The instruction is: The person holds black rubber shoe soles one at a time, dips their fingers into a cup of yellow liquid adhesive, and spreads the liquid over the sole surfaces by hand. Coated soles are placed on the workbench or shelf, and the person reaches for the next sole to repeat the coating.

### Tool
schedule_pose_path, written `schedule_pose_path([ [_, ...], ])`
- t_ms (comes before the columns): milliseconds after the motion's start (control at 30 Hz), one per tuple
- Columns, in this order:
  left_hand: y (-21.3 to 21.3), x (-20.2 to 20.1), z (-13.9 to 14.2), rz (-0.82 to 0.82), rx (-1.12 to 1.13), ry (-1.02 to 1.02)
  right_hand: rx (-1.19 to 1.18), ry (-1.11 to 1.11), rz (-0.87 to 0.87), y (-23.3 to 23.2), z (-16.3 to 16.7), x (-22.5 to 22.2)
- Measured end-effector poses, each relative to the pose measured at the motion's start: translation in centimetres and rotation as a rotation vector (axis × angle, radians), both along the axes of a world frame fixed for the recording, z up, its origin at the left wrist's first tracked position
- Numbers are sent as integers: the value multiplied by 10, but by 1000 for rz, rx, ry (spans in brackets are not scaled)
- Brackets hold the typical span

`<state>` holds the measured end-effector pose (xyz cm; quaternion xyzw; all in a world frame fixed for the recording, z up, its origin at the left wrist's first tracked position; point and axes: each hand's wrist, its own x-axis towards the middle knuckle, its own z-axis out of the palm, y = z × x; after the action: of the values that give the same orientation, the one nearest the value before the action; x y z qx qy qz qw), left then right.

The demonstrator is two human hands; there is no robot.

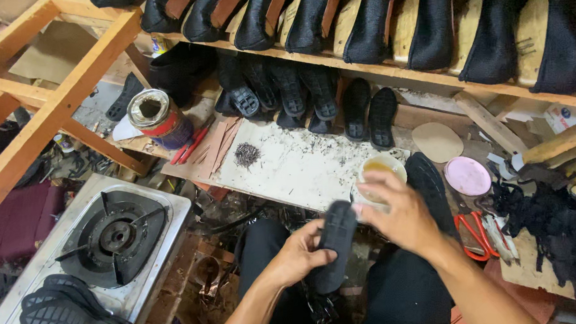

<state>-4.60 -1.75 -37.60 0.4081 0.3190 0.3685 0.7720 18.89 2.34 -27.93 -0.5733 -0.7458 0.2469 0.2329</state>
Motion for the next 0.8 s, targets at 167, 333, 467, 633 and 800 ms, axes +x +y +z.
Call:
schedule_pose_path([
  [167, -3, -4, -3, 139, -92, -65, 313, -386, -31, 45, -11, 19],
  [333, 0, -13, 0, 198, -102, -20, 177, -453, -15, 50, -25, 35],
  [467, 2, -20, 3, 199, -112, -22, 392, -306, 14, 39, -37, 50],
  [633, 12, -16, 10, 174, -130, -80, 382, -213, 40, 28, -41, 59],
  [800, 16, -10, 17, 145, -110, -102, 348, -182, 22, 19, -28, 52],
])
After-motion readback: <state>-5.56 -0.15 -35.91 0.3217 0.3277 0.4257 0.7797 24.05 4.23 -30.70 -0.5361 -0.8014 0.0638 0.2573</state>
